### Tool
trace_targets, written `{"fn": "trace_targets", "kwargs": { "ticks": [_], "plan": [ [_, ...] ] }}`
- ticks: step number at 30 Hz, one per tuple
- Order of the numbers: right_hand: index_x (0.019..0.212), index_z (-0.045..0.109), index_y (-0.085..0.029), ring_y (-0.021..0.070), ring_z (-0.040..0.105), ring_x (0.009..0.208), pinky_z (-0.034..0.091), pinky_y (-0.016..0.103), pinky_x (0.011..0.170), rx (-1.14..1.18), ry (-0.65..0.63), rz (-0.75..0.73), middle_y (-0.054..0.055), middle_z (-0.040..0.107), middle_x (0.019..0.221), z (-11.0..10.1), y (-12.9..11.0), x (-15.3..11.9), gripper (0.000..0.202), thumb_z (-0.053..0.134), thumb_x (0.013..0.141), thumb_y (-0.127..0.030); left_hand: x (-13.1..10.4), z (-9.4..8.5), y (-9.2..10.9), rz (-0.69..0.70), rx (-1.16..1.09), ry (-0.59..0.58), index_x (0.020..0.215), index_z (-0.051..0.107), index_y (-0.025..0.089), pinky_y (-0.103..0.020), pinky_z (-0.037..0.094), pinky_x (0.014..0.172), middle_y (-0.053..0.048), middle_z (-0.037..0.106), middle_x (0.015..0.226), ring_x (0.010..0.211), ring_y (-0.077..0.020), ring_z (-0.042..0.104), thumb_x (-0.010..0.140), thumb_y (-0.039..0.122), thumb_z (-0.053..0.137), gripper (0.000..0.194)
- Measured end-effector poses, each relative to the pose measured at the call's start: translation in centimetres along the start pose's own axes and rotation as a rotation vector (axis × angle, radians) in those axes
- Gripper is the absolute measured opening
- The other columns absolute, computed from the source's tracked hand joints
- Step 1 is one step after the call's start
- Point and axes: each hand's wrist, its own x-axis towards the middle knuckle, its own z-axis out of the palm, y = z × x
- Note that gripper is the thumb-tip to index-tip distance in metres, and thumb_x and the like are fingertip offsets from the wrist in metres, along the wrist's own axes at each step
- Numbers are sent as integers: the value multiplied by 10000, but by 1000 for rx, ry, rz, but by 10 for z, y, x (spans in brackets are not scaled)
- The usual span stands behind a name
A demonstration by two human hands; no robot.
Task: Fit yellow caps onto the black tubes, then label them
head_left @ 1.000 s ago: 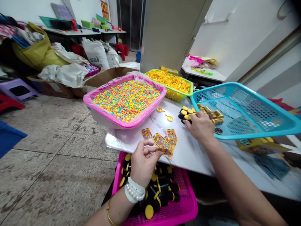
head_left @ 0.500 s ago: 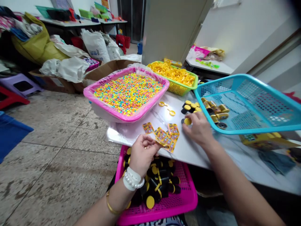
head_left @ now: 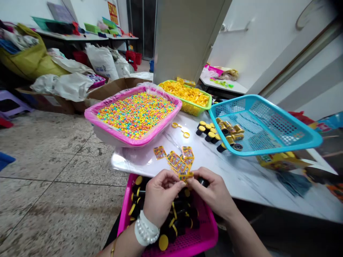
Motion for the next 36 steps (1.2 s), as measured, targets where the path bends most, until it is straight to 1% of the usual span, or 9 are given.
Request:
{"fn": "trace_targets", "kwargs": {
  "ticks": [4, 10, 15, 18, 22, 27, 30, 33, 36],
  "plan": [
    [674, 649, -190, 144, 571, 674, 443, 260, 645, 61, 71, -55, 8, 600, 696, 10, -5, 0, 216, 596, 878, -237, -5, -4, 2, 30, 4, 51, 677, 631, 151, -182, 446, 538, 18, 618, 607, 558, -92, 552, 663, 245, 785, 181],
    [690, 623, -196, 129, 549, 678, 428, 249, 646, 69, 152, -157, -8, 576, 707, 25, -10, -1, 185, 590, 870, -165, -9, -14, 5, -157, -62, -61, 828, 697, 122, -166, 422, 507, -18, 677, 638, 527, -72, 533, 658, 288, 818, 266],
    [687, 626, -194, 133, 560, 696, 432, 254, 659, 70, 141, -138, -5, 590, 722, 32, -3, -2, 187, 599, 868, -157, -10, -17, 9, -197, -290, 56, 837, 559, 165, -130, 312, 417, 13, 686, 714, 477, -38, 497, 646, 277, 835, 354],
    [721, 643, -201, 133, 555, 692, 430, 262, 662, 76, 199, -143, -6, 591, 729, 32, -2, -5, 163, 611, 878, -176, -13, -19, 8, -241, -356, 40, 824, 472, 189, -129, 274, 397, 13, 702, 750, 459, -43, 517, 656, 275, 833, 407],
    [770, 667, -211, 142, 560, 713, 437, 274, 666, 76, 251, -191, 2, 585, 763, 37, -4, -10, 122, 620, 874, -169, -15, -21, 0, -262, -287, -21, 852, 568, 159, -147, 369, 462, 20, 680, 656, 470, -49, 534, 661, 266, 834, 345],
    [787, 688, -215, 152, 570, 753, 454, 283, 691, 52, 211, -193, 12, 580, 791, 45, 0, -12, 113, 624, 874, -182, -14, -21, -4, -252, -196, -41, 805, 729, 128, -157, 426, 546, -34, 717, 757, 591, -59, 561, 664, 270, 828, 223],
    [1026, 709, -248, 164, 592, 904, 474, 292, 820, 94, 98, -113, 28, 605, 933, 36, 4, -11, 186, 558, 919, -225, -11, -21, -1, -251, -148, -42, 756, 747, 126, -140, 384, 499, -24, 686, 691, 564, -49, 524, 677, 294, 814, 197],
    [1311, 599, -301, 172, 556, 1107, 465, 285, 931, 149, -28, 6, 42, 573, 1177, 18, 3, -14, 380, 471, 958, -241, -5, -23, 1, -334, -177, -6, 710, 680, 130, -134, 223, 381, 47, 533, 489, 412, -17, 362, 691, 354, 799, 254],
    [1390, 518, -341, 144, 604, 1040, 512, 239, 866, 269, 10, 68, 28, 571, 1212, 6, -2, -20, 462, 546, 938, -253, -1, -23, 2, -393, -241, 20, 710, 590, 153, -136, 149, 351, 58, 508, 484, 382, -18, 343, 683, 381, 797, 309]
  ]
}}
